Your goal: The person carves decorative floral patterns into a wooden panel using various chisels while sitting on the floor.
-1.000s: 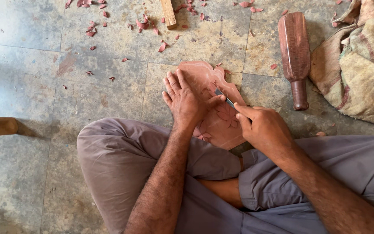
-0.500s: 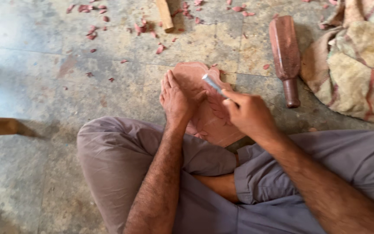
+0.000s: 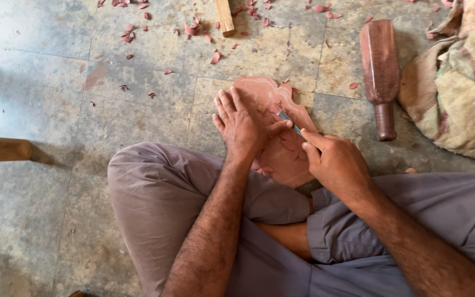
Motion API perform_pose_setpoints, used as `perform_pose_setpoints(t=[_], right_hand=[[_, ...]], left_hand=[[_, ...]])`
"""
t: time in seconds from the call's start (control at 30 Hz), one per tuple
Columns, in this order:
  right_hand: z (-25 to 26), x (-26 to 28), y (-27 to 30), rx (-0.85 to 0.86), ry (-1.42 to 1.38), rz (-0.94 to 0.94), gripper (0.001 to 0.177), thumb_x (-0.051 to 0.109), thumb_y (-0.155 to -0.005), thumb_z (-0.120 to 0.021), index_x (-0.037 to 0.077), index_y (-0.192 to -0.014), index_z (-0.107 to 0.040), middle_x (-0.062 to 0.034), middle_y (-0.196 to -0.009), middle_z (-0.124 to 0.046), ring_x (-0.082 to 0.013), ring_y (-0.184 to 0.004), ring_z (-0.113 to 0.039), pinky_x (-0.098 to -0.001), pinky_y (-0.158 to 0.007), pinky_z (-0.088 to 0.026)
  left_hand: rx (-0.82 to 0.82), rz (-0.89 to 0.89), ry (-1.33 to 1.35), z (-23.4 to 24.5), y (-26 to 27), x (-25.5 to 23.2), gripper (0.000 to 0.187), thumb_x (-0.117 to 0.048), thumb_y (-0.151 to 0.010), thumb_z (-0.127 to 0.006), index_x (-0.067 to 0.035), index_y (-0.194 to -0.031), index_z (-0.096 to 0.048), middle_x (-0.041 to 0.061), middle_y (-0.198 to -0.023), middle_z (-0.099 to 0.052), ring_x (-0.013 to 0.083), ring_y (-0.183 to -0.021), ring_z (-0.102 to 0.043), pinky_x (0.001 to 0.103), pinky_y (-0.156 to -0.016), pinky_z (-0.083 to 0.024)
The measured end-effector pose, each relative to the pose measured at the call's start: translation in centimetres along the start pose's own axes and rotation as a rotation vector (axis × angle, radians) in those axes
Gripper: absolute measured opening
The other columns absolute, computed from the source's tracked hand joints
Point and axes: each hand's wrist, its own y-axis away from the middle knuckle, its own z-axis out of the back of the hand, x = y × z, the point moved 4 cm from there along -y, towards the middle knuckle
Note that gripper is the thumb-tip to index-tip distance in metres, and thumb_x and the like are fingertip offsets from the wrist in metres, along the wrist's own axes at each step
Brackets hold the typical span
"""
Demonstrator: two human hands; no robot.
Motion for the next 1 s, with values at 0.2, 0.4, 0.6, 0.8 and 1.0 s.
perform_pose_setpoints(t=[0.2,0.4,0.6,0.8,1.0], right_hand=[[-0.5,0.4,-0.6,0.008,-0.037,-0.029,0.032,0.020,-0.095,-0.065,0.003,-0.121,-0.074,-0.0259,-0.102,-0.073,-0.0408,-0.090,-0.073,-0.0462,-0.079,-0.058],[-1.2,-0.2,-2.7,0.185,-0.087,-0.351,0.040,0.021,-0.107,-0.058,0.013,-0.146,-0.062,-0.0170,-0.094,-0.078,-0.0337,-0.062,-0.068,-0.0447,-0.051,-0.054],[1.4,-1.1,-2.8,-0.119,-0.176,-0.029,0.043,0.013,-0.094,-0.067,-0.003,-0.133,-0.066,-0.0174,-0.094,-0.077,-0.0193,-0.070,-0.073,-0.0327,-0.059,-0.058],[1.1,-2.3,-1.7,-0.002,-0.155,-0.152,0.047,0.014,-0.091,-0.065,0.003,-0.137,-0.062,-0.0202,-0.089,-0.075,-0.0295,-0.077,-0.075,-0.0409,-0.070,-0.058],[1.3,-2.5,-1.7,-0.035,-0.142,-0.111,0.041,0.017,-0.093,-0.067,0.004,-0.131,-0.065,-0.0194,-0.090,-0.075,-0.0313,-0.079,-0.075,-0.0423,-0.070,-0.057]], left_hand=[[-0.005,0.021,0.024,0.1,-0.3,-0.2,0.150,-0.074,-0.056,-0.089,0.004,-0.158,-0.012,0.031,-0.165,-0.011,0.0444,-0.156,-0.004,0.059,-0.122,-0.008],[-0.071,0.016,0.025,0.2,-1.0,0.1,0.135,-0.072,-0.065,-0.088,0.005,-0.154,-0.021,0.030,-0.161,-0.025,0.0442,-0.152,-0.017,0.059,-0.120,-0.016],[-0.189,0.081,0.010,1.0,-1.8,0.3,0.097,-0.045,-0.076,-0.086,0.000,-0.147,-0.039,0.021,-0.151,-0.040,0.0395,-0.142,-0.034,0.058,-0.113,-0.028],[-0.272,-0.047,-0.069,0.6,-1.3,-0.5,0.024,-0.011,-0.099,-0.064,-0.009,-0.122,-0.068,0.010,-0.111,-0.071,0.0228,-0.096,-0.066,0.044,-0.090,-0.050],[-0.122,-0.283,-0.226,-1.3,1.8,-2.3,0.030,-0.004,-0.088,-0.062,-0.012,-0.116,-0.070,0.015,-0.094,-0.071,0.0300,-0.084,-0.068,0.046,-0.076,-0.050]])
